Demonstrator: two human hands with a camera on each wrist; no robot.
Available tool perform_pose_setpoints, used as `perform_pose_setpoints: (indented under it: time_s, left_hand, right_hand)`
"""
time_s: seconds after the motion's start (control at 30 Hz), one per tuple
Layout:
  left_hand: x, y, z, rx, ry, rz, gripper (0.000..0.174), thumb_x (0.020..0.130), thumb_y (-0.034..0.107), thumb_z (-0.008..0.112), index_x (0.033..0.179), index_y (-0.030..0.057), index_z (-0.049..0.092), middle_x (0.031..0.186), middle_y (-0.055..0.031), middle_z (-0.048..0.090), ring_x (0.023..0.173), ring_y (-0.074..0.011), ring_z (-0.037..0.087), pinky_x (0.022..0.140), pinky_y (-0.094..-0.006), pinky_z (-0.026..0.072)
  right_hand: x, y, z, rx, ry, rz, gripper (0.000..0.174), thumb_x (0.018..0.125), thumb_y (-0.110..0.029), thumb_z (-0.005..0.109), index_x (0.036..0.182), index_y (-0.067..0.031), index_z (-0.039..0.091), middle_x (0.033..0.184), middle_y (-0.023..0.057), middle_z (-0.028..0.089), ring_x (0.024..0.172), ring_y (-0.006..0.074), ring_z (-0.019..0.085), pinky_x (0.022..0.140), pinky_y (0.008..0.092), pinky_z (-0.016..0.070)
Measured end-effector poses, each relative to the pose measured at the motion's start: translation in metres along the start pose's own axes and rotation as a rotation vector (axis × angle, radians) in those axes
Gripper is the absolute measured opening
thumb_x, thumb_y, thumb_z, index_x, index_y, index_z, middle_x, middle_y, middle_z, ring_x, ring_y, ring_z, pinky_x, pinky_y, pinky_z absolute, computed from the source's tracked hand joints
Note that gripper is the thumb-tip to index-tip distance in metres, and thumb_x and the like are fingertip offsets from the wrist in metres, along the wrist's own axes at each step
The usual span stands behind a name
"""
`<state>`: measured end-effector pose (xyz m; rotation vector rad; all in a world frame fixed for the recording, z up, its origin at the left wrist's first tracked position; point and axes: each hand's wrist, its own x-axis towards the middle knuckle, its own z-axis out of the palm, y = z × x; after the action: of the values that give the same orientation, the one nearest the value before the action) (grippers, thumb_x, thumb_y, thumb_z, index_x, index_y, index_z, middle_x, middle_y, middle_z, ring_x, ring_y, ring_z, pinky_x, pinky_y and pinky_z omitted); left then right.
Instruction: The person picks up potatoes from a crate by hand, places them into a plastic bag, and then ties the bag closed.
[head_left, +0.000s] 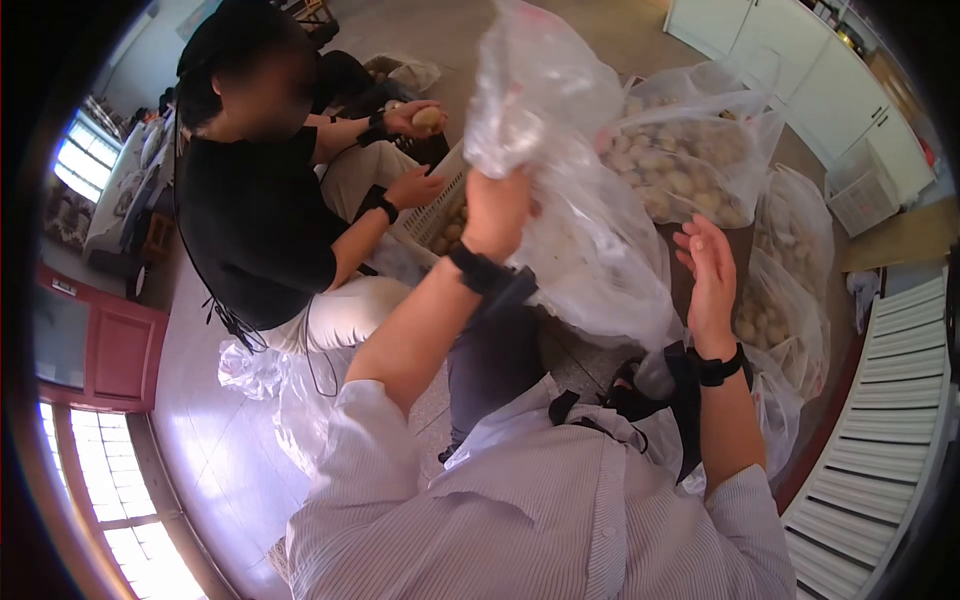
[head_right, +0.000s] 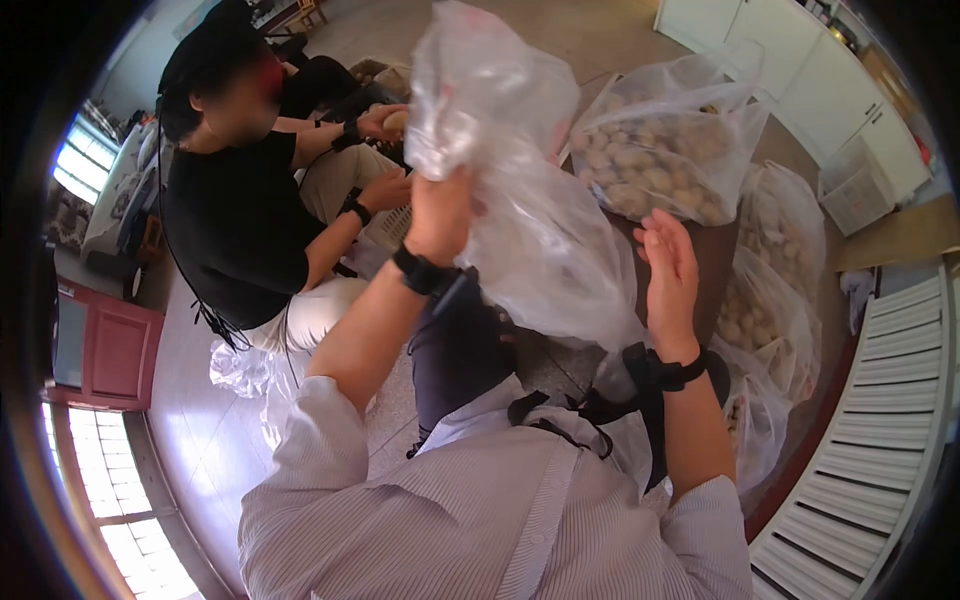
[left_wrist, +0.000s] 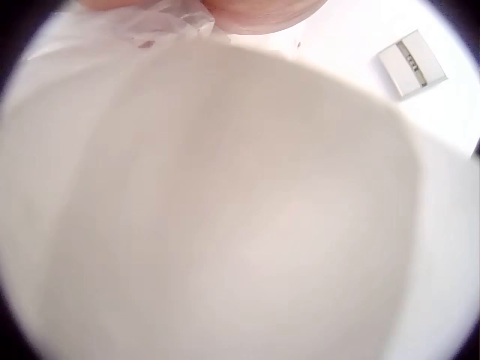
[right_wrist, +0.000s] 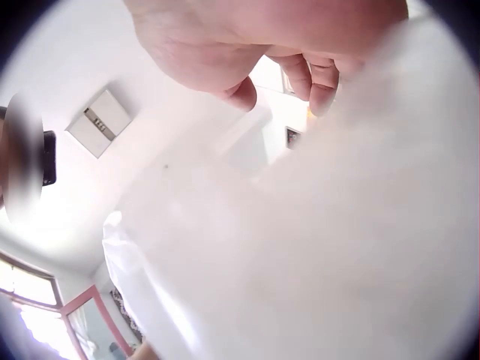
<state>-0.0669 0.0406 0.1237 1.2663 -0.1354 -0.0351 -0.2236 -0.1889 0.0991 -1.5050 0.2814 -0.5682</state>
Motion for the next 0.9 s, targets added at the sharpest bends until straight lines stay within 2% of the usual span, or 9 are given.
perform_pose_setpoints:
  time_s: [0.33,0.4,0.43,0.53,0.57,0.63,0.7,0.8,0.9]
  left_hand:
    - [-0.009,0.116,-0.132,-0.165,0.201,-0.187,0.034,0.092,0.005,0.061,0.124,-0.0027,0.058,0.11,-0.0124,0.067,0.094,-0.0267,0.068,0.083,-0.0403,0.0567]
    - [-0.021,0.129,-0.197,-0.303,0.076,-0.247,0.038,0.095,0.021,0.054,0.126,-0.0001,0.059,0.116,-0.012,0.068,0.1,-0.0268,0.068,0.089,-0.0425,0.0553]
    - [-0.046,0.148,-0.198,-0.115,0.273,-0.183,0.04,0.094,0.023,0.051,0.125,-0.0004,0.059,0.117,-0.0109,0.068,0.104,-0.0259,0.067,0.093,-0.0411,0.0539]
    - [-0.066,0.116,-0.422,-0.168,-0.035,-0.027,0.041,0.092,0.022,0.051,0.127,0.0013,0.058,0.123,-0.0174,0.064,0.11,-0.0265,0.064,0.094,-0.0392,0.0529]
    - [-0.09,0.111,-0.445,-0.118,0.363,0.028,0.036,0.094,0.022,0.052,0.121,-0.0005,0.062,0.12,-0.0178,0.065,0.108,-0.0261,0.064,0.092,-0.0356,0.0526]
    - [-0.131,0.113,-0.512,0.595,0.147,0.227,0.035,0.095,0.018,0.054,0.121,-0.003,0.063,0.119,-0.0146,0.066,0.106,-0.0236,0.063,0.09,-0.0347,0.05]
    - [-0.183,0.118,-0.506,0.144,0.374,0.095,0.039,0.093,0.018,0.053,0.123,-0.0044,0.063,0.12,-0.0109,0.065,0.108,-0.0213,0.061,0.092,-0.0349,0.0487]
    - [-0.251,0.101,-0.576,0.225,0.615,-0.059,0.03,0.092,0.021,0.052,0.108,0.0018,0.069,0.104,-0.0072,0.068,0.097,-0.021,0.063,0.087,-0.0347,0.0505]
    - [-0.32,0.072,-0.658,1.225,0.891,-0.296,0.027,0.091,0.022,0.057,0.108,0.0055,0.07,0.096,-0.0082,0.071,0.084,-0.0218,0.066,0.077,-0.0386,0.0536]
  right_hand:
    - [0.0,0.076,-0.064,0.045,0.064,0.313,0.039,0.1,-0.03,0.055,0.131,-0.0069,0.054,0.12,0.0061,0.061,0.091,0.0167,0.065,0.077,0.0302,0.0502]
    - [0.001,0.073,-0.058,0.047,0.109,0.41,0.04,0.099,-0.033,0.057,0.13,-0.0083,0.054,0.12,0.0059,0.061,0.088,0.0175,0.065,0.075,0.0301,0.0501]
    - [0.003,0.078,-0.059,0.042,0.089,0.427,0.041,0.098,-0.035,0.058,0.13,-0.0097,0.053,0.121,0.0059,0.06,0.087,0.0182,0.066,0.074,0.03,0.0499]
    - [0.005,0.085,-0.056,0.031,0.05,0.461,0.04,0.096,-0.035,0.059,0.128,-0.0111,0.054,0.12,0.0056,0.06,0.084,0.019,0.067,0.072,0.0301,0.05]
    - [0.005,0.086,-0.054,0.024,0.03,0.478,0.039,0.096,-0.033,0.059,0.127,-0.0111,0.054,0.118,0.0053,0.06,0.084,0.0192,0.067,0.071,0.0304,0.0502]
    - [0.007,0.09,-0.051,0.012,0.012,0.502,0.038,0.095,-0.031,0.06,0.127,-0.0113,0.054,0.117,0.005,0.06,0.083,0.0194,0.067,0.07,0.0306,0.0503]
    - [0.009,0.096,-0.052,-0.004,-0.003,0.523,0.037,0.094,-0.029,0.06,0.126,-0.0115,0.055,0.115,0.0047,0.061,0.082,0.0196,0.067,0.069,0.0309,0.0504]
    - [0.008,0.108,-0.059,0.015,-0.019,0.549,0.037,0.092,-0.028,0.062,0.124,-0.012,0.055,0.112,0.0039,0.061,0.08,0.02,0.067,0.066,0.031,0.0508]
    - [0.006,0.115,-0.071,-0.003,-0.014,0.576,0.042,0.089,-0.027,0.067,0.126,-0.0127,0.052,0.112,0.0033,0.062,0.078,0.0206,0.068,0.064,0.0312,0.0517]
